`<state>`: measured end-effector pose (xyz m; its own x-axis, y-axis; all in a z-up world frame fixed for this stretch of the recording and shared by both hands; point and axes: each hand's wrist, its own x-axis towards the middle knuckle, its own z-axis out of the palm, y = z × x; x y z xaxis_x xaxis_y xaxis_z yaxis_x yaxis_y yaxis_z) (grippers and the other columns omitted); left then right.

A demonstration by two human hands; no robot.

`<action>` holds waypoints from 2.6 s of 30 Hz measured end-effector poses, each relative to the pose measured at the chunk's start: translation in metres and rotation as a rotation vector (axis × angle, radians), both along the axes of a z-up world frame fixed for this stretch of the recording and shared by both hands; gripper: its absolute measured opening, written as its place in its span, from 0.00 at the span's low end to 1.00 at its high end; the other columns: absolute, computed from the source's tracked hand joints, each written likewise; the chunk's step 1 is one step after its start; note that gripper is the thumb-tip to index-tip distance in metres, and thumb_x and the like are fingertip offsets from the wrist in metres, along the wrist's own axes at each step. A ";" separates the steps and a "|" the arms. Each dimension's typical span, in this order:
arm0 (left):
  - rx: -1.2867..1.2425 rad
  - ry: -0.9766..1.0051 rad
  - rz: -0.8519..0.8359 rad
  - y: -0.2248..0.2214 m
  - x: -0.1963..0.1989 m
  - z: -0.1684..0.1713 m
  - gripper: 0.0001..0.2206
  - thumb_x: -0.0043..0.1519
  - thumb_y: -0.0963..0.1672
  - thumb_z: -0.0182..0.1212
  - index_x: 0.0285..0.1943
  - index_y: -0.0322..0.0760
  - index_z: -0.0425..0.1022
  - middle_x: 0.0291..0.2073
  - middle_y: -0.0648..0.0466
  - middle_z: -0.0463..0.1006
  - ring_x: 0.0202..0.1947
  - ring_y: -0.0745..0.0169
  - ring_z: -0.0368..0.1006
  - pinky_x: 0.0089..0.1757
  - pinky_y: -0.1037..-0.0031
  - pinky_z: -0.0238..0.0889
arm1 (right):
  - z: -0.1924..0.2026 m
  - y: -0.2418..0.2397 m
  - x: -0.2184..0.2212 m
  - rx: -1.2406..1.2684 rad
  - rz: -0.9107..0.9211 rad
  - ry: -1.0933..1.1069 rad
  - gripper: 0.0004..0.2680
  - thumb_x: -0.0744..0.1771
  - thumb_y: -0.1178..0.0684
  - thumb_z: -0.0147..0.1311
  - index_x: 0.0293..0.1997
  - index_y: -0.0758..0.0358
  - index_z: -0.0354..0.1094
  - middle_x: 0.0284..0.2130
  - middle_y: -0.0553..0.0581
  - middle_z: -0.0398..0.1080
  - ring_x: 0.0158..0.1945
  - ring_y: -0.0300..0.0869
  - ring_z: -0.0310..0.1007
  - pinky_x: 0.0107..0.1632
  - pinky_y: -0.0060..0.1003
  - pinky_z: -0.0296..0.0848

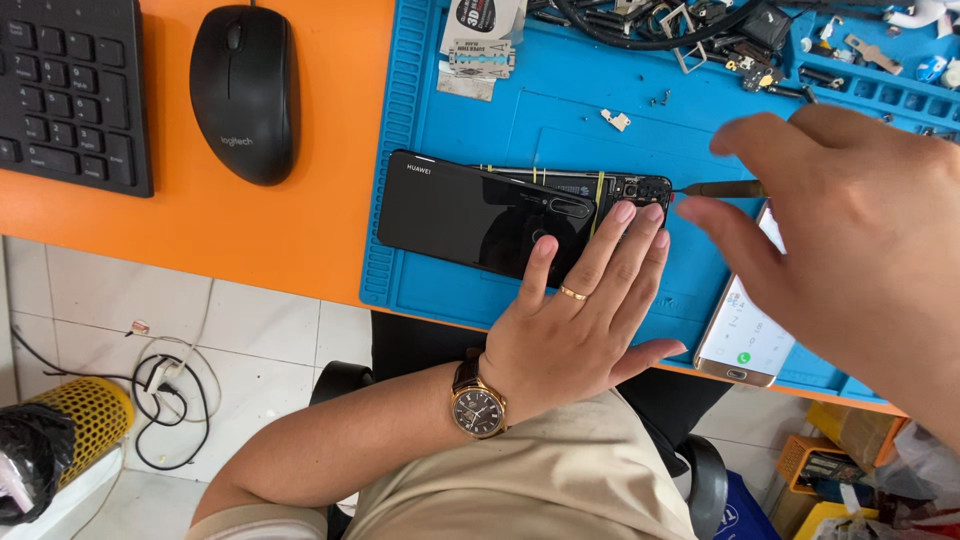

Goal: The person works on a disassembled Huawei smartphone placed on a blue mat. They use a screwdriver to manipulate internal components and connectors, occasionally adjusting the phone's position with their hands.

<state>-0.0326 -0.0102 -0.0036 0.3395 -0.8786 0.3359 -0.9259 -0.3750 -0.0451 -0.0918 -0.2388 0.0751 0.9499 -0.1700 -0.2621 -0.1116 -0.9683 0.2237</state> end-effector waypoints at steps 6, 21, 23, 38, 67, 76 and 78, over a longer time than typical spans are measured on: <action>-0.025 0.027 0.009 0.000 -0.001 -0.002 0.37 0.78 0.65 0.31 0.81 0.47 0.72 0.79 0.58 0.68 0.80 0.63 0.60 0.73 0.48 0.34 | 0.018 0.004 0.004 0.463 -0.135 -0.157 0.05 0.76 0.55 0.63 0.52 0.66 0.81 0.39 0.62 0.79 0.43 0.53 0.79 0.49 0.49 0.74; -0.049 0.065 0.004 0.000 0.000 -0.001 0.34 0.78 0.62 0.31 0.80 0.46 0.73 0.78 0.57 0.69 0.79 0.61 0.61 0.73 0.47 0.36 | -0.002 0.009 -0.017 0.347 -0.236 -0.235 0.07 0.78 0.56 0.64 0.63 0.68 0.79 0.47 0.62 0.81 0.40 0.53 0.80 0.44 0.48 0.77; -0.059 0.061 -0.003 0.000 0.000 0.001 0.34 0.78 0.62 0.32 0.79 0.46 0.74 0.77 0.57 0.70 0.79 0.62 0.62 0.73 0.48 0.36 | -0.003 0.014 -0.014 0.251 -0.167 -0.209 0.11 0.77 0.54 0.61 0.69 0.65 0.79 0.48 0.60 0.82 0.47 0.53 0.83 0.44 0.47 0.80; 0.109 0.057 -0.046 -0.006 -0.007 -0.002 0.38 0.74 0.67 0.37 0.80 0.46 0.73 0.77 0.54 0.71 0.80 0.54 0.58 0.72 0.37 0.24 | -0.003 0.042 -0.020 0.283 -0.265 -0.221 0.23 0.70 0.50 0.50 0.75 0.72 0.64 0.25 0.55 0.71 0.12 0.50 0.65 0.12 0.47 0.61; 0.144 0.295 0.040 0.001 -0.017 -0.009 0.35 0.69 0.63 0.50 0.67 0.37 0.83 0.67 0.43 0.81 0.73 0.37 0.68 0.69 0.26 0.16 | -0.064 -0.055 -0.114 0.678 -0.821 -1.136 0.14 0.84 0.54 0.44 0.59 0.84 0.55 0.43 0.82 0.69 0.47 0.66 0.87 0.47 0.47 0.86; 0.146 0.302 0.060 0.002 -0.020 -0.010 0.35 0.68 0.64 0.51 0.66 0.38 0.85 0.66 0.45 0.81 0.73 0.38 0.68 0.68 0.23 0.17 | -0.062 -0.059 -0.112 0.699 -0.750 -1.011 0.08 0.84 0.63 0.45 0.61 0.87 0.55 0.47 0.83 0.70 0.50 0.66 0.86 0.50 0.47 0.84; 0.142 0.307 0.062 0.000 -0.020 -0.009 0.34 0.68 0.63 0.51 0.66 0.39 0.85 0.66 0.45 0.81 0.73 0.38 0.67 0.68 0.23 0.17 | -0.063 -0.060 -0.113 0.691 -0.738 -1.000 0.08 0.84 0.64 0.46 0.61 0.87 0.56 0.47 0.83 0.70 0.50 0.66 0.86 0.51 0.47 0.85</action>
<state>-0.0524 -0.0099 -0.0131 0.4599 -0.8838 0.0860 -0.8801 -0.4408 0.1764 -0.2045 -0.2986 0.0122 0.5325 -0.8164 0.2233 -0.4575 -0.4996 -0.7356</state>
